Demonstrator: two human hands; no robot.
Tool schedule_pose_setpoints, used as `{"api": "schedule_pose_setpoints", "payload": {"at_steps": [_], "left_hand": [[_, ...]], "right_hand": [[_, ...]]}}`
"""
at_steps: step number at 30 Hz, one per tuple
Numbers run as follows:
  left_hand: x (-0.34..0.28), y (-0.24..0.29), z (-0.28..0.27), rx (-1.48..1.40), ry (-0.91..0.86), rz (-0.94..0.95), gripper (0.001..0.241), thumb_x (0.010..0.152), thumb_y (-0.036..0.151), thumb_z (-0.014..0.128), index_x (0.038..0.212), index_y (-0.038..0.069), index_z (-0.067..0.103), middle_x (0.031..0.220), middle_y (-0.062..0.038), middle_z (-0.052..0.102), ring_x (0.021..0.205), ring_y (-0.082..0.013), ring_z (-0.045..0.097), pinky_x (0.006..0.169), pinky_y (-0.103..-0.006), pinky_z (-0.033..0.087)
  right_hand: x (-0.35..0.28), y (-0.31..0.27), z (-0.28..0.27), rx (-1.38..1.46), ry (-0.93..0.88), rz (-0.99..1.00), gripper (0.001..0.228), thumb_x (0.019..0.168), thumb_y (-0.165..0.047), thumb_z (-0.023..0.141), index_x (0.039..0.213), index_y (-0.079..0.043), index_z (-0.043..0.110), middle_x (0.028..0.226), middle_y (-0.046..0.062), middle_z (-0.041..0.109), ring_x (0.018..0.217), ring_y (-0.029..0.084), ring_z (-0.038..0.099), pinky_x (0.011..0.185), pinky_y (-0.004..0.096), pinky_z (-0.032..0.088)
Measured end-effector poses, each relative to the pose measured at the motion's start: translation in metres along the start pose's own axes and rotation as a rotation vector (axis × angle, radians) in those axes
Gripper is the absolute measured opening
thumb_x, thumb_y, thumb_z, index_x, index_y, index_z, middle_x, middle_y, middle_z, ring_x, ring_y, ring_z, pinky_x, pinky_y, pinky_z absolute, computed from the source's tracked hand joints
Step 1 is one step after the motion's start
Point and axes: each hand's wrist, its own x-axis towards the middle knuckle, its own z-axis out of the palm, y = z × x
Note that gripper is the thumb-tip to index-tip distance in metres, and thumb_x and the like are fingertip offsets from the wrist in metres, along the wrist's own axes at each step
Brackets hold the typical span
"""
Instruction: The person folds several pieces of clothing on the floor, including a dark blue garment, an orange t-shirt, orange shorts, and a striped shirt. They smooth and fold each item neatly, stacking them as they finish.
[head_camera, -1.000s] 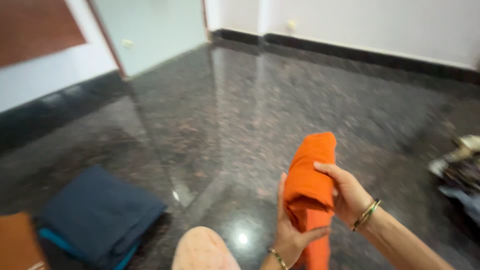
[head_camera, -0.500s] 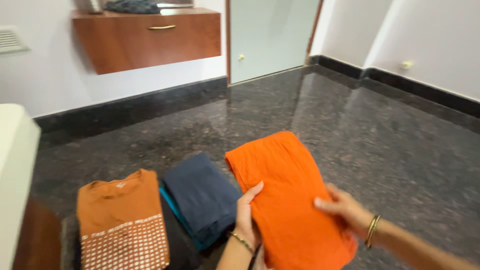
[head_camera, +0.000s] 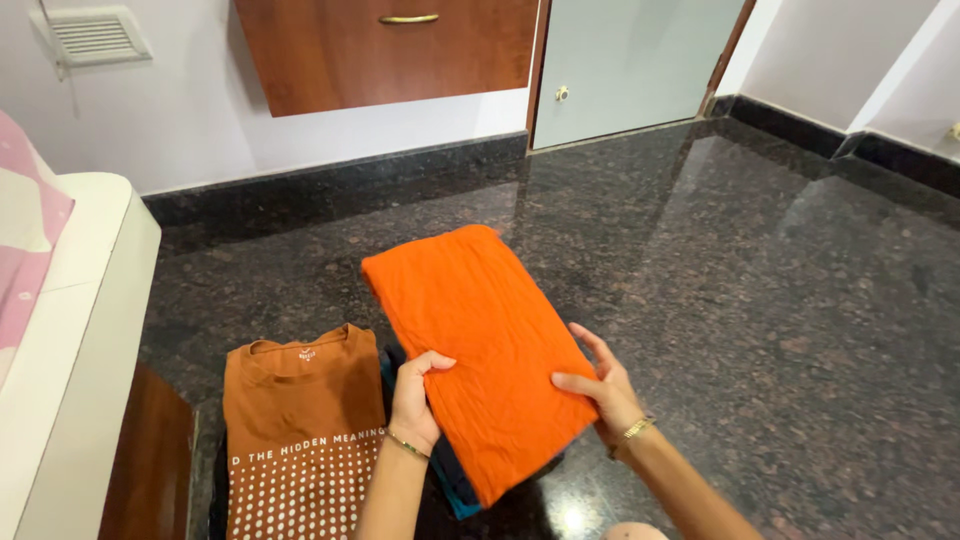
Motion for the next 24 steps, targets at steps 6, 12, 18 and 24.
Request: {"api": "schedule_pose_setpoints", "payload": {"at_steps": [6,12,18,24], "left_hand": [[0.058,-0.077,-0.107,0.644,0.498,0.091,0.065,0.074,0.01,0.082,0.132,-0.001,0.054,0.129,-0.017,0.068,0.116,-0.0317,0.065,0.101,-0.0447,0.052],[0.07,-0.117,-0.126,0.736,0.45,0.411,0.086,0.082,0.015,0.079,0.15,-0.002,0.029,0.152,-0.018,0.046,0.137,-0.0287,0.048,0.111,-0.0369,0.04],[0.012,-0.097,-0.068,1.08,0.623,0.264,0.083,0.088,0.026,0.075,0.154,0.003,0.03,0.144,-0.028,0.054,0.133,-0.0425,0.055,0.112,-0.0421,0.045],[-0.039,-0.099,-0.007,1.786,0.509,0.651,0.083,0.084,0.021,0.071,0.156,0.016,0.03,0.161,-0.016,0.019,0.149,-0.0392,0.022,0.119,-0.0532,0.027]], "right_hand": [[0.03,0.14,0.001,-0.019,0.377,0.472,0.064,0.08,-0.011,0.078,0.136,-0.012,0.048,0.108,0.007,0.069,0.086,0.022,0.069,0.071,0.039,0.057],[0.04,0.191,-0.024,0.018,0.381,0.059,0.069,0.078,-0.005,0.086,0.138,0.003,0.051,0.1,0.013,0.064,0.073,0.021,0.06,0.054,0.031,0.046],[0.011,0.157,0.001,-0.486,0.519,0.326,0.085,0.082,0.0,0.081,0.153,-0.005,0.035,0.114,0.031,0.067,0.093,0.043,0.074,0.071,0.041,0.058],[-0.024,0.127,0.02,-1.678,0.183,-0.697,0.09,0.071,0.003,0.069,0.152,-0.016,0.034,0.156,0.014,0.038,0.145,0.032,0.032,0.114,0.05,0.042]]}}
